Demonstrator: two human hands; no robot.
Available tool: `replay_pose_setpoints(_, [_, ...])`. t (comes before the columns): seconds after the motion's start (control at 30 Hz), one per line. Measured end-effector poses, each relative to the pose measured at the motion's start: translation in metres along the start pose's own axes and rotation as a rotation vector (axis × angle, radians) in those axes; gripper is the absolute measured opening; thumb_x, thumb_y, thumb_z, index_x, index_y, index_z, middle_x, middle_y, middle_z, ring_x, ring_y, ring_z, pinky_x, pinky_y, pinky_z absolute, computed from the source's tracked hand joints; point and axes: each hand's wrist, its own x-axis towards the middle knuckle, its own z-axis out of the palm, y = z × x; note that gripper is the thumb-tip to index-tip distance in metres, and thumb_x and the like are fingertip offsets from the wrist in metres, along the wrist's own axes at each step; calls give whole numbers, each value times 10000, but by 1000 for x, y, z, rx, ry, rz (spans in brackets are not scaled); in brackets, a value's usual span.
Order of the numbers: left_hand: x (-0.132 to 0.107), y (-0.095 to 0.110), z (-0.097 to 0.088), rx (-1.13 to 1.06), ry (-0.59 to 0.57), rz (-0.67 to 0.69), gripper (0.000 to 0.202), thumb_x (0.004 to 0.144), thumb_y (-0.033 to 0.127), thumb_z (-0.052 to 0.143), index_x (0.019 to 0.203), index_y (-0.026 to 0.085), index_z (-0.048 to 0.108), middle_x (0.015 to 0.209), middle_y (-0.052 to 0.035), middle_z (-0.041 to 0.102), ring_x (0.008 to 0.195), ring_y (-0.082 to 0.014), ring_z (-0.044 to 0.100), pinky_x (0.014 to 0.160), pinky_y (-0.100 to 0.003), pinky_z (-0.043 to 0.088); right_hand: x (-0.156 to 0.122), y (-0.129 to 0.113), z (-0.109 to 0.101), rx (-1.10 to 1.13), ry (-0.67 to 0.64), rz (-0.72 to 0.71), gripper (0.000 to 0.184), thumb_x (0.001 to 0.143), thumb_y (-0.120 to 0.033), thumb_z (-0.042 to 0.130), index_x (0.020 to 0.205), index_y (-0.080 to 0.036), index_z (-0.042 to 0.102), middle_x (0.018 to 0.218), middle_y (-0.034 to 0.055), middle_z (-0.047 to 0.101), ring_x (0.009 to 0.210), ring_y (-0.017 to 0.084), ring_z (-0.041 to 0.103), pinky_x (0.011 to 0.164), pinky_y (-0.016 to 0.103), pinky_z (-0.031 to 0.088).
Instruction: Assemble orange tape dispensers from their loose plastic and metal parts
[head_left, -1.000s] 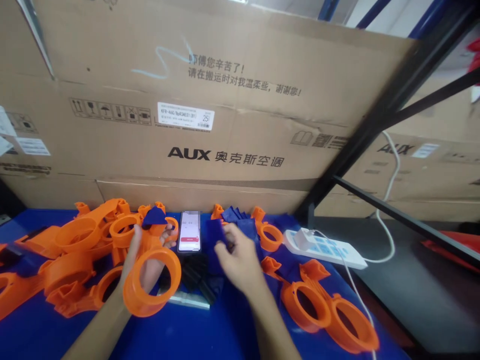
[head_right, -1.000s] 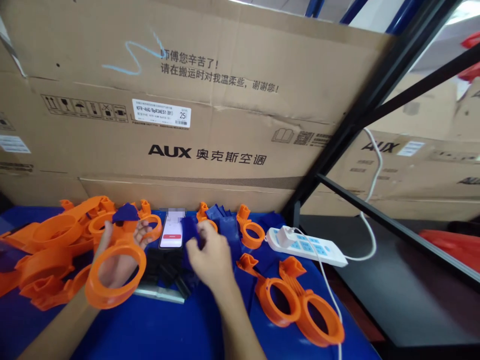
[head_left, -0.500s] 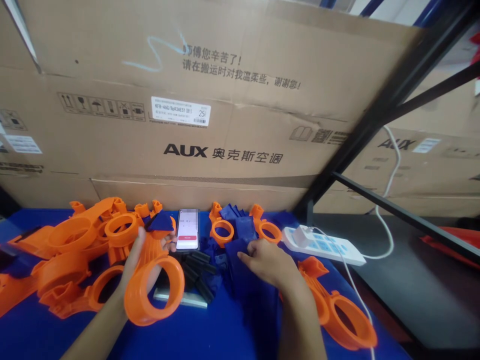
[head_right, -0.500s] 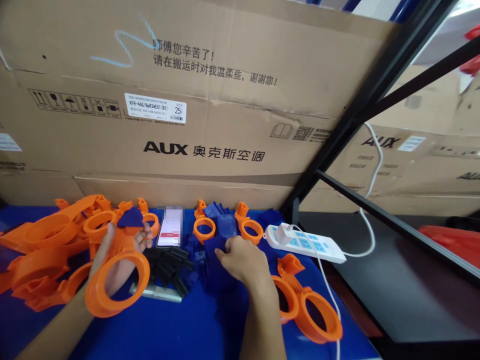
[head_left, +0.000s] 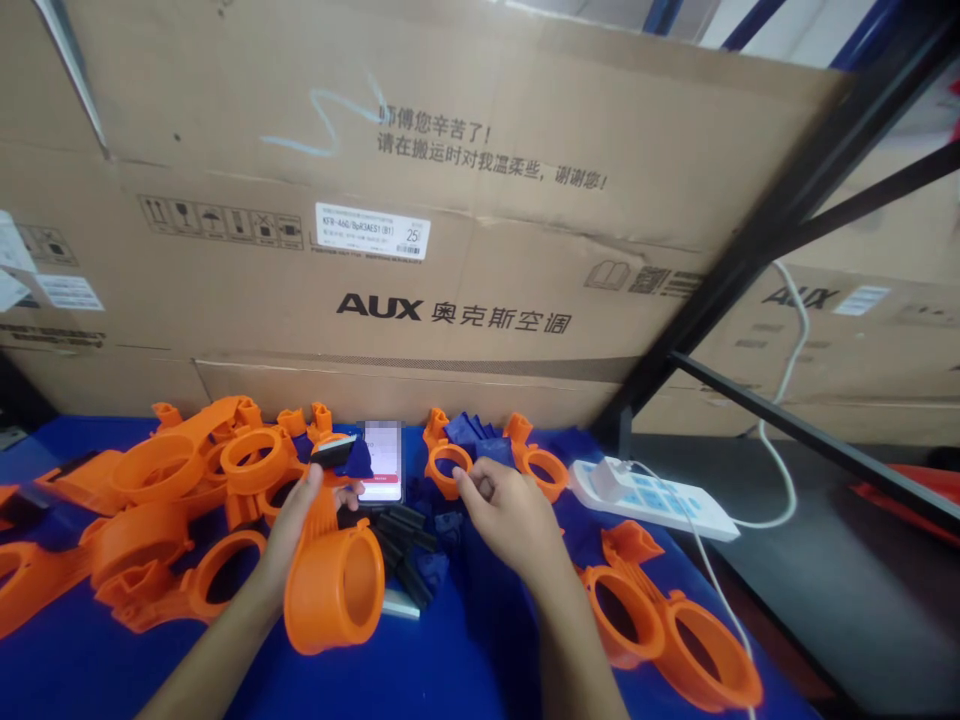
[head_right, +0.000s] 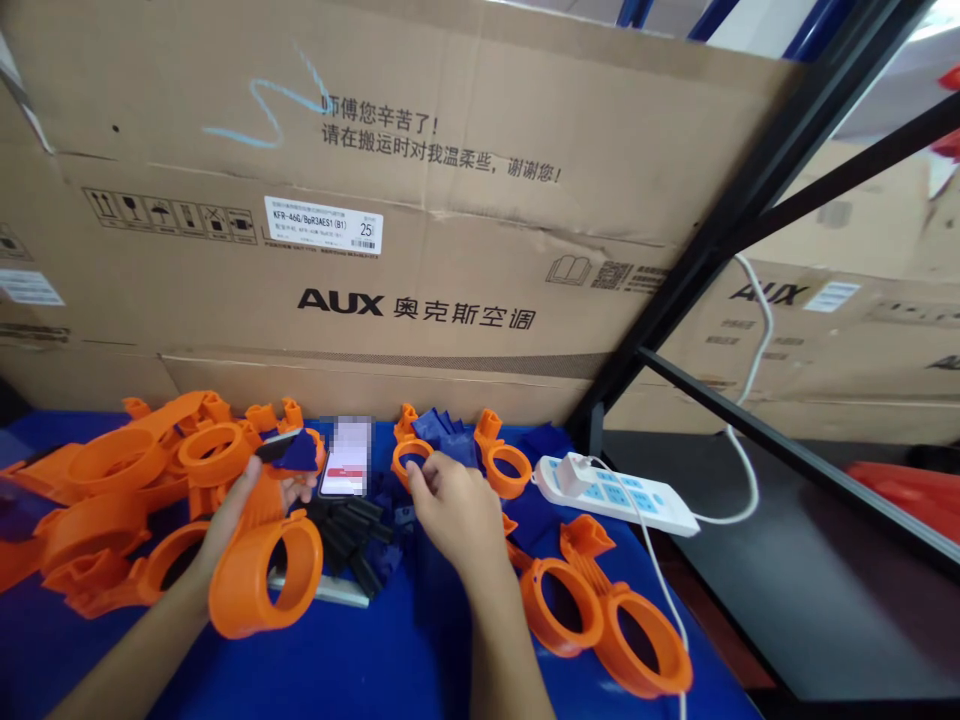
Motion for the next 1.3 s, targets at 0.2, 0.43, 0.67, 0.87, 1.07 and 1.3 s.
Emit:
replay_pose_setpoints(0.2, [-2, 1, -1, -53, -42, -13, 425, 804, 554, 766, 956, 165, 685, 823, -69, 724, 738, -194, 685, 672, -278, 577, -12, -32, 32, 690, 191, -3, 376, 1001, -514, 515, 801, -209, 606, 642, -16, 529, 547, 136, 454, 511, 239, 345])
replay_pose_setpoints(0.43, [2, -1, 0, 237, -93, 155, 351, 814, 450, 782, 1032, 203, 660, 732, -14, 691, 557, -132, 609, 545, -239, 488, -44, -73, 73, 1202, 58, 26, 383, 1002, -470, 538, 1321, -259, 559, 1189, 90, 635, 943, 206, 620, 800, 328, 540])
replay_pose_setpoints(0.67, [0, -7, 4, 269, -117, 180, 291, 826, 437, 763, 970, 202, 670, 665, 16, 633, 549, -131, 565, 539, -240, 453, -45, -77, 92, 1122, 37, -2, 471, 917, -326, 670, 1365, -240, 554, 1017, 64, 656, 820, 195, 651, 771, 341, 579])
replay_pose_setpoints(0.87, [-4, -9, 7, 380, -166, 144, 277, 840, 457, 748, 891, 202, 651, 632, 29, 594, 535, -131, 541, 535, -237, 433, -38, -66, 97, 899, 53, -91, 426, 900, -212, 599, 1324, -202, 641, 971, 69, 748, 718, 180, 690, 652, 282, 586])
replay_pose_setpoints(1.07, [1, -10, 3, 459, -100, 166, 343, 838, 489, 737, 731, 196, 595, 523, 40, 556, 431, -101, 474, 468, -225, 380, -41, -58, 97, 627, 88, -239, 512, 937, -208, 543, 1447, -198, 585, 882, 64, 772, 718, 188, 719, 704, 282, 593])
replay_pose_setpoints(1.3, [1, -6, 3, 422, -102, 148, 362, 831, 506, 752, 744, 183, 614, 516, 46, 553, 373, -63, 395, 391, -198, 309, -42, -59, 91, 531, 33, -340, 506, 998, -194, 431, 1493, -191, 532, 805, 69, 751, 600, 189, 665, 644, 297, 550])
